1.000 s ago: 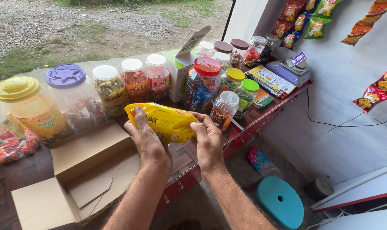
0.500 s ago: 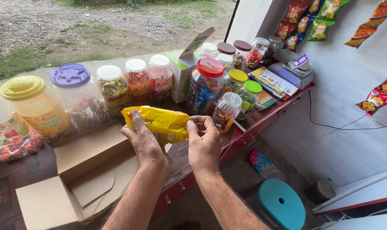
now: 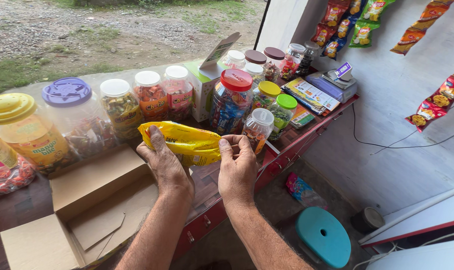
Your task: The person takes packets of instant noodles from a plastic container on a counter and places them onto a glass display shelf. The person handles the packets one by one, arranging them in rows on the shelf.
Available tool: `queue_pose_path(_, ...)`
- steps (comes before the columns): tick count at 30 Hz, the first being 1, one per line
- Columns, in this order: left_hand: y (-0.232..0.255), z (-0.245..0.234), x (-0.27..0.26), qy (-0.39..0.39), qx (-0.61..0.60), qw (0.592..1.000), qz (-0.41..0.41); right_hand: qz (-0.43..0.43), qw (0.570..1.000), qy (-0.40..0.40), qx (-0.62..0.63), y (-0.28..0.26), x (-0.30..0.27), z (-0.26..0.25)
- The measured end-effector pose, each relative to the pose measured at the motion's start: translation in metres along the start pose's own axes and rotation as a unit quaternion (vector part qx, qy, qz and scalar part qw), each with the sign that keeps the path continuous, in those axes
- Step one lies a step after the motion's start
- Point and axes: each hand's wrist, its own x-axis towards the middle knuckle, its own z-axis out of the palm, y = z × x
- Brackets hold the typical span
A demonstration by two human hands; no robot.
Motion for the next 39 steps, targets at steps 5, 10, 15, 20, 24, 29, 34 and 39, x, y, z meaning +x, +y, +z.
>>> queue_pose_path(5,-0.001,0.005,-0.002,0.013,0.023,0.999,-0.031,0.017,1.000,0.003,0.014,0.001,0.001,-0.007)
queue_pose_path(10,-0.006,0.006,0.001,0.008,0.061,0.998,-0.018,-0.074,0.997,0.016,-0.030,-0.002,-0.001,-0.015)
queue_pose_path(15,-0.003,0.010,-0.004,-0.036,0.084,0.995,-0.044,-0.108,0.980,-0.145,-0.081,-0.016,-0.006,-0.019)
queue_pose_path(20,0.008,0.021,-0.018,-0.118,0.132,0.981,-0.078,-0.174,0.954,-0.123,-0.211,-0.015,-0.004,-0.020)
queue_pose_path(24,0.011,0.029,-0.026,-0.213,0.128,0.964,-0.090,-0.116,0.965,-0.098,-0.214,-0.011,0.002,-0.027)
queue_pose_path(29,-0.010,0.042,-0.016,-0.251,0.187,0.948,-0.058,-0.031,0.990,-0.103,-0.096,-0.005,0.012,-0.050)
queue_pose_path(34,-0.034,0.056,-0.025,-0.320,0.134,0.932,-0.103,-0.012,0.991,-0.131,-0.001,0.001,0.014,-0.080)
queue_pose_path(39,-0.049,0.080,-0.065,-0.291,0.084,0.946,-0.117,-0.021,0.992,-0.120,0.018,0.007,0.014,-0.118)
